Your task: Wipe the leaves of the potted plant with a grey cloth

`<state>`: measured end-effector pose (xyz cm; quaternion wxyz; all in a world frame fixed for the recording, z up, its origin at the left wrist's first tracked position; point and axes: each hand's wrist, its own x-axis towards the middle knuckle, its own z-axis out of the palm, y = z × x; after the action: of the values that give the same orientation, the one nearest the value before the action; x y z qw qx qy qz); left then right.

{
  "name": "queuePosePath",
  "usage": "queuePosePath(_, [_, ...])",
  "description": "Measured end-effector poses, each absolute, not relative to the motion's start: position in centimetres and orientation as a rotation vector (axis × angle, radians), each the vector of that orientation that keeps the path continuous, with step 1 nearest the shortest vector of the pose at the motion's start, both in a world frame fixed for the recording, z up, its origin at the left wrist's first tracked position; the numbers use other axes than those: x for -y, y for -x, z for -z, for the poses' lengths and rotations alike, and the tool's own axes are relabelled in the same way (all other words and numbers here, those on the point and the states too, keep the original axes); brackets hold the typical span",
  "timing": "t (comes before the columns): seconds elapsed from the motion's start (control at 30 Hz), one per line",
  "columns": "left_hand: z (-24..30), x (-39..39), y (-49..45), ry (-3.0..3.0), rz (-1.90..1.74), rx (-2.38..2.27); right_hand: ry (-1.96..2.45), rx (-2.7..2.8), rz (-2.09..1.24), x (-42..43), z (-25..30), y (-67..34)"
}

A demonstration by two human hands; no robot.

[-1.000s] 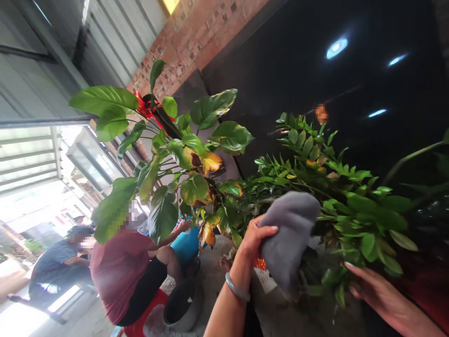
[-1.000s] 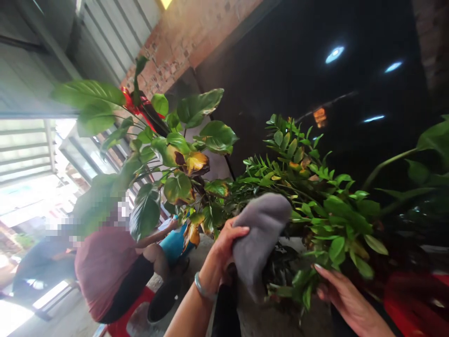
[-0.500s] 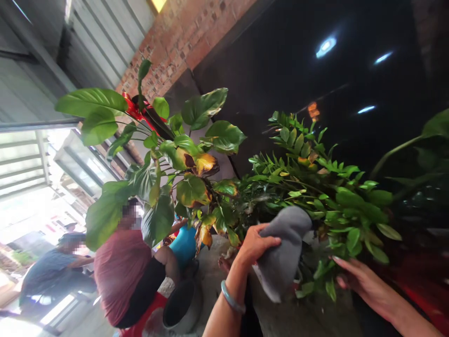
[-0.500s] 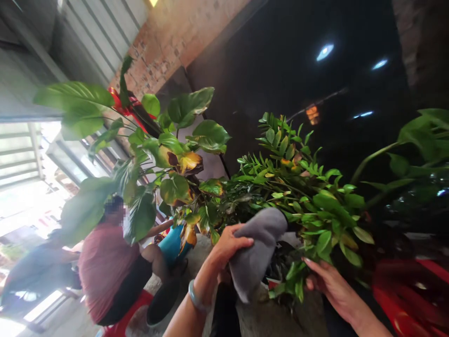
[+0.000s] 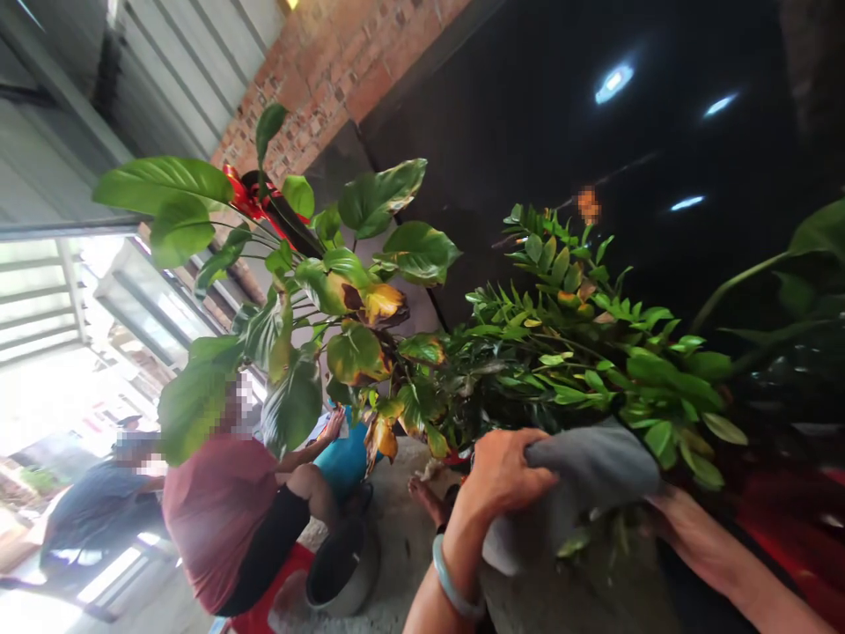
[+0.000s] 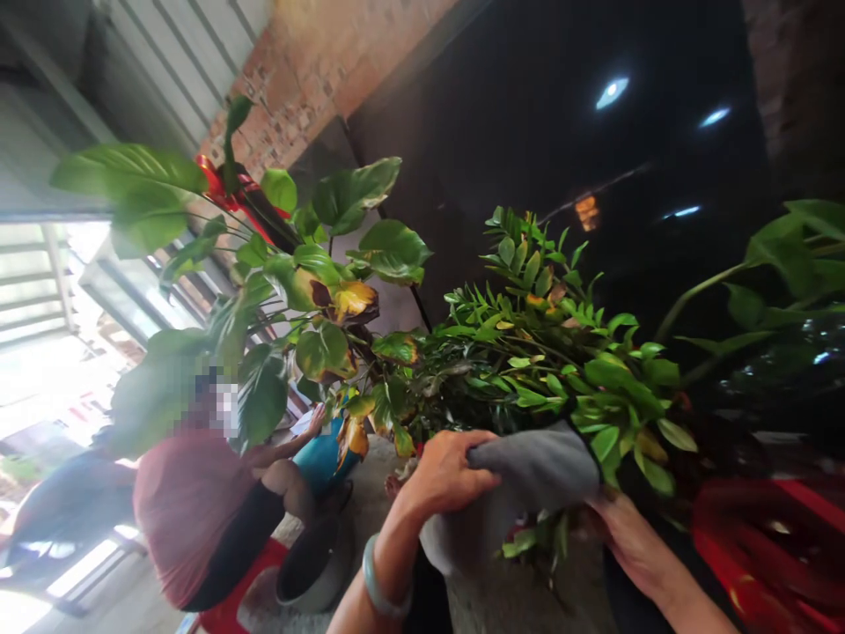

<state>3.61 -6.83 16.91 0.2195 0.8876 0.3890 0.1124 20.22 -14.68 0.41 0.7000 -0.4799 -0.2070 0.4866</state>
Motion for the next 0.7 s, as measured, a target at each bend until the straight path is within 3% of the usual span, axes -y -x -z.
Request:
queuePosePath(0.17, [-18.1, 6.5, -5.4, -2.209, -0.878, -1.079, 1.024, 0.311, -1.204, 14.0, -1.5, -19.6])
queuePosePath(0.43, [-14.1, 7.0, -5.8, -2.3, -0.425, -1.176, 1.022, 0.334, -1.214, 14.3, -1.3, -20.0])
queuePosePath(0.7, [-16.1, 4.6, -4.4, -1.993, -1.073, -1.185, 1.053, 0.274, -1.24, 14.0, -2.4, -19.6])
